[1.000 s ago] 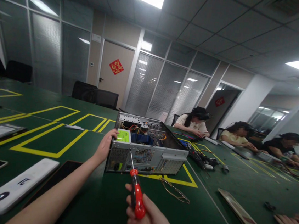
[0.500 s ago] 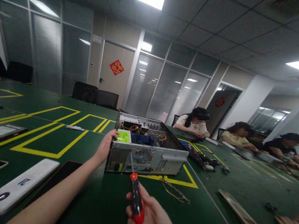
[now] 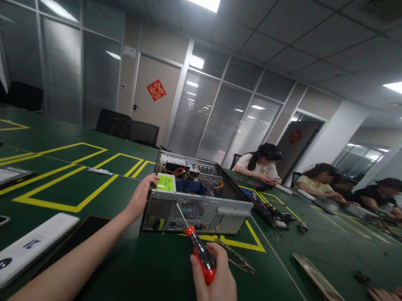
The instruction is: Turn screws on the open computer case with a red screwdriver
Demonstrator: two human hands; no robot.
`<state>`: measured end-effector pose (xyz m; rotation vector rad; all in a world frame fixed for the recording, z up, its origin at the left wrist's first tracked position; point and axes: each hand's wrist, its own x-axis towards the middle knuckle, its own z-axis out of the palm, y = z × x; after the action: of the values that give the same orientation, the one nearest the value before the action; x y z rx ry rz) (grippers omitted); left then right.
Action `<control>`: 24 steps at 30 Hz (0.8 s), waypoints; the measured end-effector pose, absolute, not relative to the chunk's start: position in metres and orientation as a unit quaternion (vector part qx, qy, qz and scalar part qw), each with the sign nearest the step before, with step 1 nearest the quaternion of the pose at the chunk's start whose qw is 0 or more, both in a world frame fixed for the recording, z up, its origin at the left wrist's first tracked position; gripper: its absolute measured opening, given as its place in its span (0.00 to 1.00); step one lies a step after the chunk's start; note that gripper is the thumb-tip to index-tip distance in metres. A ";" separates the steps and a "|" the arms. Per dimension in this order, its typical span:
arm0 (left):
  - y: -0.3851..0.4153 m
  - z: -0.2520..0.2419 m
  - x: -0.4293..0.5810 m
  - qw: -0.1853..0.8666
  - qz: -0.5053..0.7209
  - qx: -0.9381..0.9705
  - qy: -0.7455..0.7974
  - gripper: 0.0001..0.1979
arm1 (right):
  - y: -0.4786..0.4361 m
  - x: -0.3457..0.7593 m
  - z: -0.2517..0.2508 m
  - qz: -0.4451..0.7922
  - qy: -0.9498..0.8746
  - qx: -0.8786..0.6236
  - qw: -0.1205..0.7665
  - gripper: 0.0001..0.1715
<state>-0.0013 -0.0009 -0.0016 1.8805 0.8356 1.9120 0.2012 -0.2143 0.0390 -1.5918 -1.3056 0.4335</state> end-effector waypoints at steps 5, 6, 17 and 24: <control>-0.002 0.000 -0.002 0.158 0.673 0.660 0.296 0.20 | -0.216 0.191 0.039 0.083 -0.604 -0.611 0.505 0.11; -0.002 0.001 -0.002 0.157 0.673 0.660 0.296 0.20 | -0.216 0.191 0.038 0.058 -0.616 -0.606 0.501 0.12; -0.001 0.000 -0.001 0.156 0.673 0.660 0.294 0.20 | -0.209 0.199 0.029 -0.174 -0.738 -0.496 0.423 0.30; -0.002 0.000 -0.001 0.158 0.671 0.661 0.296 0.21 | -0.214 0.197 0.029 -0.025 -0.664 -0.583 0.468 0.18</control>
<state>-0.0014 -0.0018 0.0000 1.8901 0.8477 1.9210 0.1966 -0.2136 0.0289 -1.4290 -1.6272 -0.0624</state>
